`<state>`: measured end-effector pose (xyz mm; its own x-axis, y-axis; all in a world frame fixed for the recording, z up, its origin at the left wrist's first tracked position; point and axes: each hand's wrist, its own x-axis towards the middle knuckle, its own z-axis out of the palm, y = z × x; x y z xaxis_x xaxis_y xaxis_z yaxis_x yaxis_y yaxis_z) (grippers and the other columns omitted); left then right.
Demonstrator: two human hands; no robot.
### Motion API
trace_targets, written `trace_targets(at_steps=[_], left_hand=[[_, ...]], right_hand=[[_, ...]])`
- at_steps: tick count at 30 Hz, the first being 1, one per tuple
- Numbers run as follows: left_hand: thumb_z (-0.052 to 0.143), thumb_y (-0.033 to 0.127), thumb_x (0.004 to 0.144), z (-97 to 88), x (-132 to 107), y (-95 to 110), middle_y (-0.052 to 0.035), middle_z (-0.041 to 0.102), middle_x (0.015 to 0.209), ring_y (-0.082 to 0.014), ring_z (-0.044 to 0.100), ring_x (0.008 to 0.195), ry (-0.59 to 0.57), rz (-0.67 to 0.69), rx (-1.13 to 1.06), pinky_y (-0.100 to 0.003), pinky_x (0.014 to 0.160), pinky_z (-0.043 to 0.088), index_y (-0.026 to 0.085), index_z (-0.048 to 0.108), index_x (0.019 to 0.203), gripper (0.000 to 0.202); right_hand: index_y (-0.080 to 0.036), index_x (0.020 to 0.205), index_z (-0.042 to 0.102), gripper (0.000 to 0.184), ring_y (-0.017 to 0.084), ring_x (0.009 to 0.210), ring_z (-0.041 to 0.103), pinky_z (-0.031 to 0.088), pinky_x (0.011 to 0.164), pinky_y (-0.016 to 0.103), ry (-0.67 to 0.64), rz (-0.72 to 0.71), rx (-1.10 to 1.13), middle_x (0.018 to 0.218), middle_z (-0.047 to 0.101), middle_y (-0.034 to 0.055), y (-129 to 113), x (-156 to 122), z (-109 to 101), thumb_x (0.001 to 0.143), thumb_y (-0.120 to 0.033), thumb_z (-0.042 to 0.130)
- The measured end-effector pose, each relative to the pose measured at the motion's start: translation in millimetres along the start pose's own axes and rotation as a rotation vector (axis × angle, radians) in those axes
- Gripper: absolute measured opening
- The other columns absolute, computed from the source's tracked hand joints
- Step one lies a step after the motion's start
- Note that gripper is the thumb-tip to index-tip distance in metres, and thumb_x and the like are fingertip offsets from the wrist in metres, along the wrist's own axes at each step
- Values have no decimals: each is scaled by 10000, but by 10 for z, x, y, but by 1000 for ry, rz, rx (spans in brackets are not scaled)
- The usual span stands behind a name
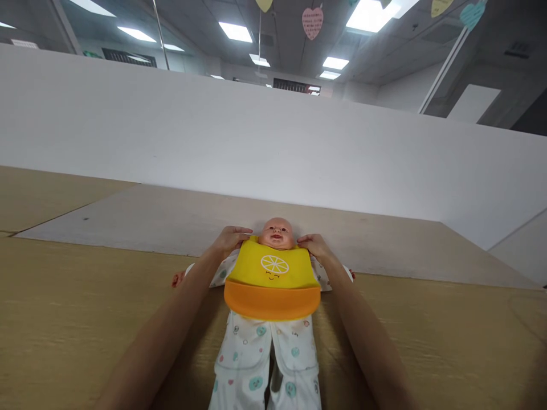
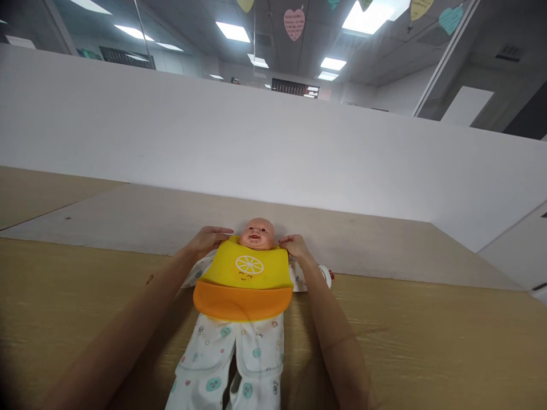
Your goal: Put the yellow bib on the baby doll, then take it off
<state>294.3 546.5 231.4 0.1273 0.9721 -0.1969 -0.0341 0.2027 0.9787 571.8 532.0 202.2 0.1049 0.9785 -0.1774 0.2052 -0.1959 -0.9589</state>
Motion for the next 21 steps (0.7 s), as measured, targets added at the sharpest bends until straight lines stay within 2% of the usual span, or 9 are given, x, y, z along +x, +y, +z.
trace_targets(at_steps=[8,14,17,21], left_hand=[[761,241,443,-21,-3,8,17,594,562,-131,573,594,28,5,98,-285,639,453,111,661,884,470],[717,248,423,-86,-15,32,-35,669,682,-146,582,648,-41,129,308,-252,579,437,134,662,661,269],[688,249,435,-86,-10,40,-29,660,648,-148,571,639,-51,157,407,-238,554,413,149,660,624,215],[690,298,453,-43,-49,26,5,597,579,-100,480,544,-46,161,386,-223,513,333,149,632,614,226]], right_hand=[[-124,833,591,249,68,429,469,290,409,176,-14,10,-60,530,557,-39,2,16,-27,587,-137,629],[-137,809,611,254,69,414,443,251,391,182,-123,-14,-182,538,566,-41,12,-8,-67,557,-112,604],[-142,729,576,170,65,405,427,253,396,185,-126,-34,-246,503,536,-48,1,-16,-75,564,-106,601],[-151,696,547,122,54,387,397,242,401,183,-137,-75,-314,462,481,-64,-97,-116,-95,601,-128,621]])
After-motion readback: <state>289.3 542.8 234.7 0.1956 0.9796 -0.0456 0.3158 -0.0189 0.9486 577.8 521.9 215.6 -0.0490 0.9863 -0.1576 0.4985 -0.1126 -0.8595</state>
